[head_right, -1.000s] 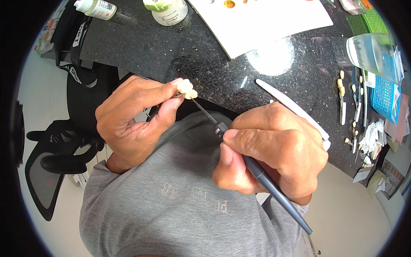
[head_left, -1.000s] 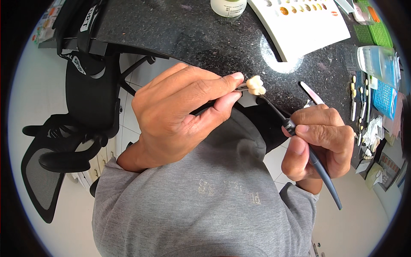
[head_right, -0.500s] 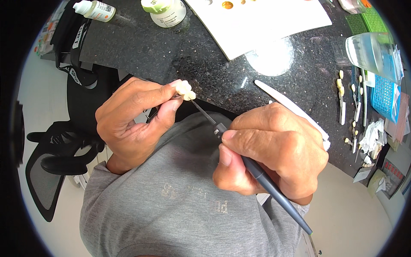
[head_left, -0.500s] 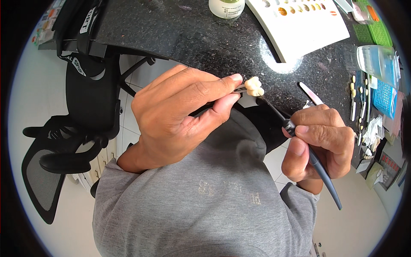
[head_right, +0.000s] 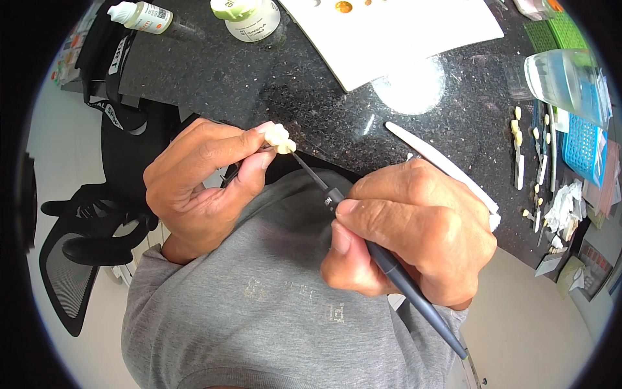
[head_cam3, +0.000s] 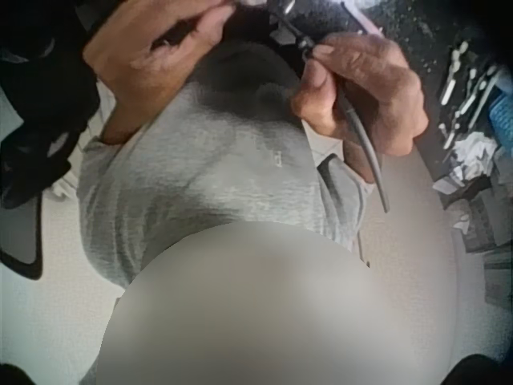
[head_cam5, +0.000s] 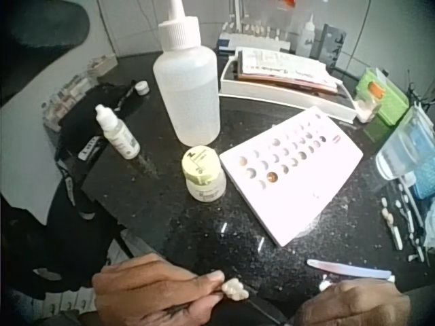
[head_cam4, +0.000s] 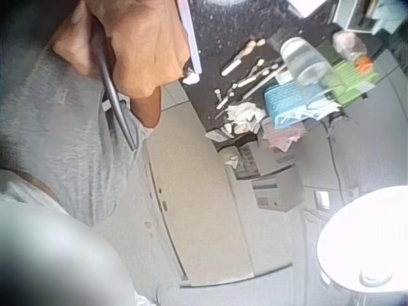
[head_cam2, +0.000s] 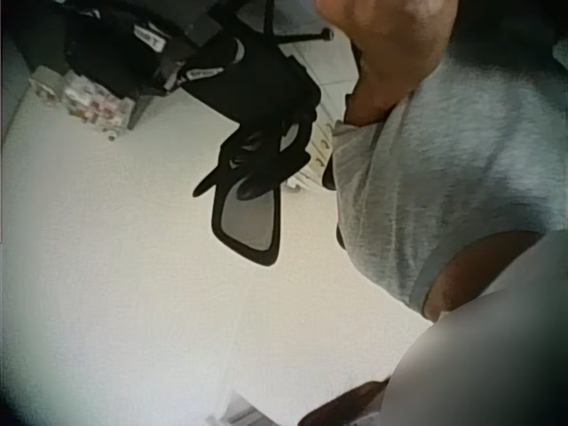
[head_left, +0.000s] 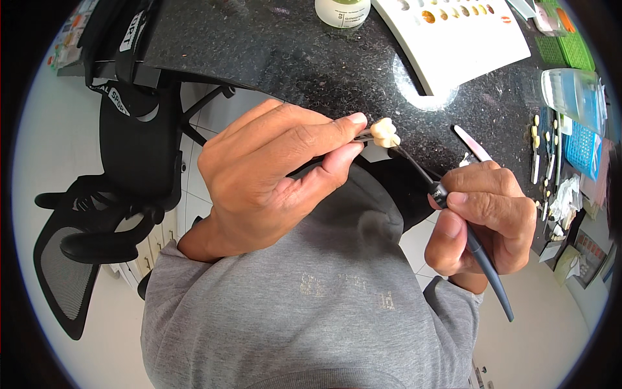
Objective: The recorder is applying stain and glaze to dental crowns using a small brush and pigments at a dental lab bench.
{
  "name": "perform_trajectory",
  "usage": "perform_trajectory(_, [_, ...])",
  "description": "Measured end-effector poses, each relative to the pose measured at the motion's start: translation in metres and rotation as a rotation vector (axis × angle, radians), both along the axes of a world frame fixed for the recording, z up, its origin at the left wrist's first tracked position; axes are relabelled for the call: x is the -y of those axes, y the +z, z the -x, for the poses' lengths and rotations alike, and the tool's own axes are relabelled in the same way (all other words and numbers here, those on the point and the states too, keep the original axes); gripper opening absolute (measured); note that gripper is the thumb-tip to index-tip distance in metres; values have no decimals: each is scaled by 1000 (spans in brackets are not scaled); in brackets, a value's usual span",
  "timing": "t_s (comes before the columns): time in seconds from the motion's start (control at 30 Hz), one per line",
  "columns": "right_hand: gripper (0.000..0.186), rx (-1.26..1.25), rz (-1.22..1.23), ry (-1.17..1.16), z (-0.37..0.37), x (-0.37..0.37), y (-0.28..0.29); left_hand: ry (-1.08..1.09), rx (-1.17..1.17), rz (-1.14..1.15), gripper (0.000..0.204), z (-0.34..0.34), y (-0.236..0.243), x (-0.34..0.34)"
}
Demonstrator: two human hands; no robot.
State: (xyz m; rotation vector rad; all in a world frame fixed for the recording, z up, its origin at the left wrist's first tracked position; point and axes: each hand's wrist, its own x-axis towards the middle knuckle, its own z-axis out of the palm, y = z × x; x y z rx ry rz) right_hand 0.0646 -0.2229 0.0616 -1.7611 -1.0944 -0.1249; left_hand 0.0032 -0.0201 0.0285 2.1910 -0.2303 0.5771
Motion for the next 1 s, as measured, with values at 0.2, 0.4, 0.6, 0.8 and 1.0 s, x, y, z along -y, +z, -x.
perform_trajectory(0.2, [14,-10,-4,-9,1,0,-1,-4,-2,-3,24,0,0,0])
perform_trajectory(0.4, [13,15,-3,11,0,-3,-2,4,8,-4,24,2,-1,0])
perform_trajectory(0.6, [13,4,-49,-7,-1,-3,-3,-6,9,3,25,0,1,1])
perform_trajectory(0.8, [18,-1,-65,-22,-1,-2,-4,-19,4,29,23,-1,0,1])
perform_trajectory(1.0, [18,20,-73,3,-3,-1,-4,-15,0,31,22,-1,1,1])
